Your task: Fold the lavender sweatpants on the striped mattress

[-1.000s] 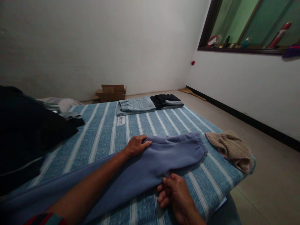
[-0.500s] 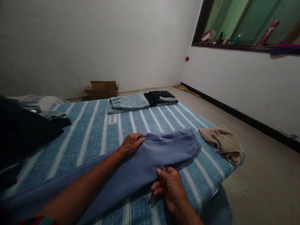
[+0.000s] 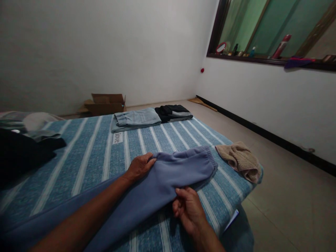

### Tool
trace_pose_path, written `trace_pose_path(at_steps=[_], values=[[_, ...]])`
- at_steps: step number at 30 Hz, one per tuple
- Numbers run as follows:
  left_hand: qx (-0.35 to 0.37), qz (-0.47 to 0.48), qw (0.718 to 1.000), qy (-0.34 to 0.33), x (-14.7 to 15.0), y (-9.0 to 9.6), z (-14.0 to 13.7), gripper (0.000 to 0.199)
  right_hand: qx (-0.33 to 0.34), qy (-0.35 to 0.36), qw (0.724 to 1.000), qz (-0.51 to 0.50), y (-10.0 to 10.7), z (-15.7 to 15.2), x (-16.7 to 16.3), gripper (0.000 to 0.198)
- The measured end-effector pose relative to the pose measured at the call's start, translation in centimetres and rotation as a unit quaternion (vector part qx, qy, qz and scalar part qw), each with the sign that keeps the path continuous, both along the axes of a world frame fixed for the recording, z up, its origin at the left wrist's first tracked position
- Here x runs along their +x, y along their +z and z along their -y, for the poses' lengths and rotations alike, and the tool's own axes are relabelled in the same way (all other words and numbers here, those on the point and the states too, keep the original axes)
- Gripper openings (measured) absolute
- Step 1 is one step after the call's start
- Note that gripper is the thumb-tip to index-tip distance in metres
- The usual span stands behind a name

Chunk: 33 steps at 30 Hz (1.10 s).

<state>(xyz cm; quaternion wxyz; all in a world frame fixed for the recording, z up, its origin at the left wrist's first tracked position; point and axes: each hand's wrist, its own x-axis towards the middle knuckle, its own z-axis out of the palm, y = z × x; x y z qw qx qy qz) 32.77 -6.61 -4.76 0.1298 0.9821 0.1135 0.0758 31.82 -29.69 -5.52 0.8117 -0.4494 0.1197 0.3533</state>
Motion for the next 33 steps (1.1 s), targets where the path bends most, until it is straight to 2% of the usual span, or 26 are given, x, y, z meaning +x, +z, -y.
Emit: trace_pose_path(at_steps=[6,16,21,25,27,29,31,33], values=[[0.022,-0.004,1.0,0.016,-0.1,0.1,0.4,0.024,0.005,0.015,1.0,0.0,0.2,1.0,0.3,0.033],[0.044,-0.012,0.998,0.047,0.1,0.0,0.2,0.032,0.046,-0.03,0.998,-0.004,-0.5,0.2,2.6,0.021],[0.073,-0.018,0.996,0.051,0.0,0.4,0.5,0.031,0.023,-0.026,0.999,0.027,-0.6,0.2,2.7,0.021],[0.118,0.01,0.992,0.047,-0.4,1.6,2.3,0.023,-0.003,-0.009,0.999,0.048,-0.2,0.5,2.8,0.022],[0.149,0.047,0.988,0.003,-0.5,2.4,3.9,0.022,-0.013,-0.006,0.998,0.058,0.1,0.5,2.8,0.026],[0.158,0.077,0.981,-0.083,-0.3,2.9,5.6,0.021,-0.022,-0.004,0.998,0.067,0.3,0.5,2.9,0.028],[0.126,0.08,0.974,-0.172,0.4,2.9,7.1,0.021,-0.031,-0.004,0.997,0.074,0.5,0.4,2.9,0.031],[0.081,0.069,0.97,-0.219,1.3,2.5,7.8,0.021,-0.04,-0.003,0.996,0.081,0.6,0.4,2.9,0.033]])
